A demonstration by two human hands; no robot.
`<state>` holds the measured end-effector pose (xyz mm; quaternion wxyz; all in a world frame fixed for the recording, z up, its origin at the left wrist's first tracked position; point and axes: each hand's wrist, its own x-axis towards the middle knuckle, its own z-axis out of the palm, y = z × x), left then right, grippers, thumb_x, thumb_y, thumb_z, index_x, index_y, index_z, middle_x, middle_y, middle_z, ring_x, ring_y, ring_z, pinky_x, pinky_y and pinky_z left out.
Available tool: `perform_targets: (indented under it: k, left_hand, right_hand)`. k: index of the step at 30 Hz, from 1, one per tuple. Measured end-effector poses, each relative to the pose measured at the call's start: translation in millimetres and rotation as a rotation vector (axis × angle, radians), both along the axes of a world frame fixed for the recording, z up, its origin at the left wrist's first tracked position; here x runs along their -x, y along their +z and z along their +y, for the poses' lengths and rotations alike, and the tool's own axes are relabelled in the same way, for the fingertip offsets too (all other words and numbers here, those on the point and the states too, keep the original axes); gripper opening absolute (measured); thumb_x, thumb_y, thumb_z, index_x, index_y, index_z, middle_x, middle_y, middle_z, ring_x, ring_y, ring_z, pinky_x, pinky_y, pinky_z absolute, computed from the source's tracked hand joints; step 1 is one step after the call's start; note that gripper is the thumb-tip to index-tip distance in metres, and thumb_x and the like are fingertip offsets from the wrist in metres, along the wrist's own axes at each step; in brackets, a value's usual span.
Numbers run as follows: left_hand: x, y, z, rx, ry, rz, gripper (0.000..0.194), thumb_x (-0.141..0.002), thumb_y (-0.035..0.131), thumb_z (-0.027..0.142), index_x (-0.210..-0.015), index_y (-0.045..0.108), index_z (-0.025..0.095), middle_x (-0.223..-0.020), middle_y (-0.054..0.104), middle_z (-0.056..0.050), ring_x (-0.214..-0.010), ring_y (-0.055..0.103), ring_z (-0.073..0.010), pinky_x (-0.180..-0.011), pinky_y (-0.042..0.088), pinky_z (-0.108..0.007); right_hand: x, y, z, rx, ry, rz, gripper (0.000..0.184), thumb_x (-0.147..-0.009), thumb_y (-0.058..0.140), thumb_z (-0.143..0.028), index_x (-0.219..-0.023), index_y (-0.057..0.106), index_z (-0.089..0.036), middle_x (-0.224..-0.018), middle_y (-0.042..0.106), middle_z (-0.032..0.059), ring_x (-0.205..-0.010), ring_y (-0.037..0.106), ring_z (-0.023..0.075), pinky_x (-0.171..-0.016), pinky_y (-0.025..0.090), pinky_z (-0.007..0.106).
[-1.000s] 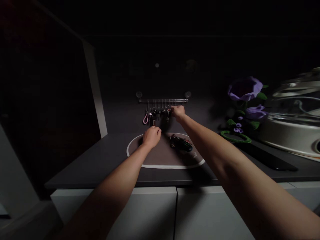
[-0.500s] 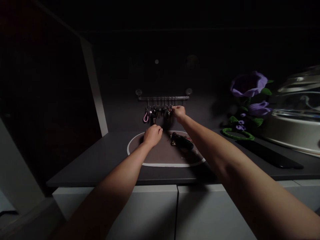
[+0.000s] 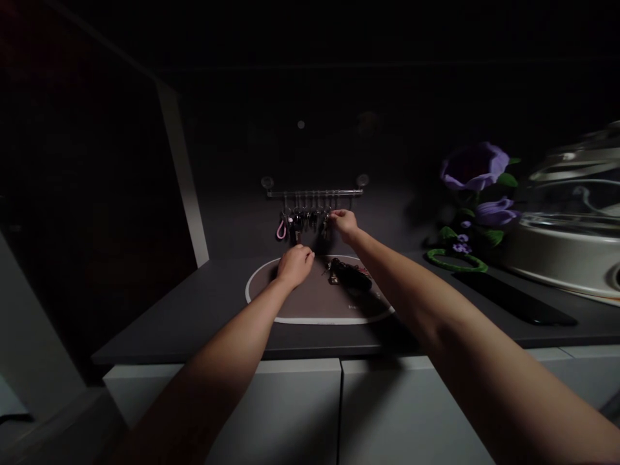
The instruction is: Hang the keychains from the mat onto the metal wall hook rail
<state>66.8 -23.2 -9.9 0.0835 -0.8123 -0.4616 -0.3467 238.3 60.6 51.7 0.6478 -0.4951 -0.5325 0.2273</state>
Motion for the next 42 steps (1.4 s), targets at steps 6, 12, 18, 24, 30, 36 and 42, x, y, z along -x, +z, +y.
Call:
perform_targets:
  k: [6, 12, 18, 24, 30, 36, 42]
  left_hand:
    - [0.3, -0.8, -1.5, 0.02, -0.075, -0.078, 0.026, -0.083, 0.041, 0.026, -0.081, 0.065, 0.016, -0.08, 0.061, -0.006, -0.074, 0.055, -0.0135, -0.07, 0.04, -0.023]
    - [-1.4, 0.9, -6.8, 0.12, -0.094, -0.193, 0.02, -0.078, 0.048, 0.021, -0.085, 0.066, 0.015, -0.082, 0.064, -0.005, -0.075, 0.056, -0.013, -0.071, 0.042, -0.023]
    - [-13.3, 17.8, -13.9, 0.318, -0.119, -0.117, 0.019, -0.074, 0.054, 0.019, -0.087, 0.067, 0.012, -0.083, 0.068, -0.007, -0.074, 0.059, -0.0139, -0.07, 0.043, -0.023]
    - [-31.2, 26.9, -1.9, 0.328, -0.083, -0.027, 0.02, -0.073, 0.056, 0.017, -0.087, 0.069, 0.014, -0.085, 0.068, -0.007, -0.077, 0.059, -0.0153, -0.073, 0.043, -0.024]
    - [-51.9, 14.5, 15.9, 0.348, -0.038, -0.082, 0.023, -0.076, 0.052, 0.014, -0.092, 0.068, 0.014, -0.094, 0.068, -0.008, -0.086, 0.059, -0.0158, -0.078, 0.043, -0.024]
    - [-60.9, -5.0, 27.1, 0.327, -0.104, -0.037, 0.029, -0.082, 0.045, 0.018, -0.104, 0.063, 0.014, -0.109, 0.063, -0.01, -0.099, 0.056, -0.0169, -0.085, 0.041, -0.025]
    - [-59.8, -11.9, 29.0, 0.356, -0.15, -0.059, 0.021, -0.078, 0.048, 0.015, -0.087, 0.066, 0.013, -0.087, 0.067, -0.007, -0.081, 0.058, -0.0152, -0.074, 0.042, -0.024]
  right_hand:
    - [5.3, 0.9, -20.1, 0.04, -0.075, 0.042, 0.021, -0.065, 0.06, -0.017, -0.085, 0.058, -0.013, -0.074, 0.062, 0.0016, -0.064, 0.054, 0.0075, -0.068, 0.044, 0.021]
    - [9.9, -1.9, -59.1, 0.058, 0.008, 0.097, 0.017, -0.066, 0.057, -0.014, -0.083, 0.057, -0.013, -0.072, 0.061, 0.001, -0.061, 0.053, 0.0067, -0.062, 0.043, 0.019]
    - [6.6, -13.1, -89.7, 0.051, 0.099, 0.11, 0.016, -0.072, 0.051, -0.012, -0.088, 0.054, -0.013, -0.069, 0.063, 0.0017, -0.06, 0.056, 0.0068, -0.064, 0.043, 0.02]
    - [-11.6, -36.5, -95.8, -0.028, 0.01, -0.099, 0.02, -0.076, 0.05, -0.02, -0.094, 0.057, -0.015, -0.067, 0.064, 0.0014, -0.064, 0.06, 0.0108, -0.071, 0.045, 0.026]
    - [-24.3, -45.1, -97.0, -0.032, -0.129, -0.394, 0.022, -0.078, 0.049, -0.02, -0.097, 0.059, -0.016, -0.069, 0.066, 0.0038, -0.07, 0.062, 0.0141, -0.074, 0.044, 0.027]
    - [-20.8, -46.5, -91.2, -0.035, -0.191, -0.604, 0.023, -0.08, 0.047, -0.02, -0.099, 0.06, -0.016, -0.071, 0.067, 0.006, -0.074, 0.062, 0.016, -0.076, 0.043, 0.028]
    - [-16.4, -47.0, -92.3, -0.016, -0.216, -0.656, 0.023, -0.08, 0.047, -0.018, -0.098, 0.061, -0.015, -0.073, 0.067, 0.0075, -0.076, 0.062, 0.0173, -0.076, 0.043, 0.027]
